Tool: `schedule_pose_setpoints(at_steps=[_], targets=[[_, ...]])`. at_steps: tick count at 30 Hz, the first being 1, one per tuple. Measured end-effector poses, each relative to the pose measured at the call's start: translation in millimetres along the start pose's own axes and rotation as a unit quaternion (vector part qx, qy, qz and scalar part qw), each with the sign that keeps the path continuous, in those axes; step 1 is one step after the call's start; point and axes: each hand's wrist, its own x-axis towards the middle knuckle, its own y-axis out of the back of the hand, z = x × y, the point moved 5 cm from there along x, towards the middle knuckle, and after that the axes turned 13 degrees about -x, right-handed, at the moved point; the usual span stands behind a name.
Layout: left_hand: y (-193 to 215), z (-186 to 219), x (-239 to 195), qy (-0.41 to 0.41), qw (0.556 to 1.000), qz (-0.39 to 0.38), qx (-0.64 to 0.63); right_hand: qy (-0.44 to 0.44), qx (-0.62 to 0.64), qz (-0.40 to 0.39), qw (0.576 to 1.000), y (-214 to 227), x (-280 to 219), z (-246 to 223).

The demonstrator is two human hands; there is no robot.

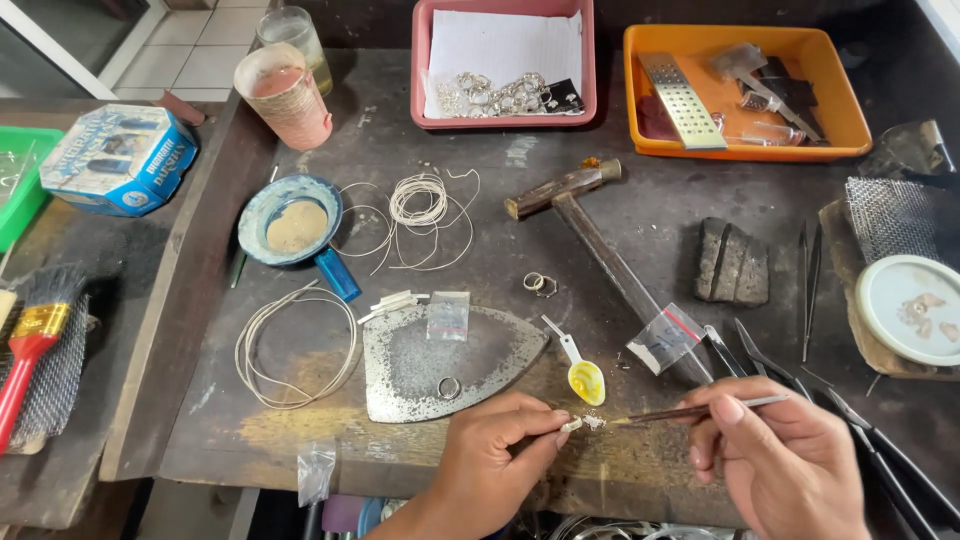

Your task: The person holds a small metal ring in the left hand and uses a small brush in the right hand to apply a yellow paste from a spoon onto the ring. The action is repeated multiple times throughout the clip.

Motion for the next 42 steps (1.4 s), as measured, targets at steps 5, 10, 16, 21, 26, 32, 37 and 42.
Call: schedule_pose_setpoints(at_steps=[5,10,16,21,26,32,37,42], targets=[[0.9,-6.0,-0.3,-0.002,1.000,0.017,0.000,0.097,-0.037,0.028,0.994,-8.9,0.8,-36.4],[1.8,-4.5,1.2,-0.028,0.999,0.020,0.009,0.162,-0.219,0.087,0.958,-26.6,-12.2,-21.4],[2.2,-6.3,1.3,-0.006,1.000,0.018,0.014,0.322,-0.372,0.063,0.868,-34.6,-22.2,-24.5],[1.1,-2.9,1.8,-0.021,1.000,0.010,0.018,0.286,-0.422,0.080,0.856,-32.7,-21.4,-21.3],[0.2,-3.0,0.6,-0.036,0.999,0.008,0.019,0.336,-0.438,0.039,0.833,-22.8,-18.8,-8.2],[-0.6,-1.6,-0.1,-0.030,0.999,0.002,0.018,0.353,-0.447,0.027,0.822,-23.9,-19.1,-8.2],[-0.8,-2.5,0.0,-0.020,1.000,-0.001,0.019,0.370,-0.433,0.015,0.822,-25.8,-18.5,-11.0],[-0.4,-3.5,-0.7,-0.025,0.999,0.003,0.026,0.365,-0.434,0.021,0.824,-26.1,-19.5,-12.3]])
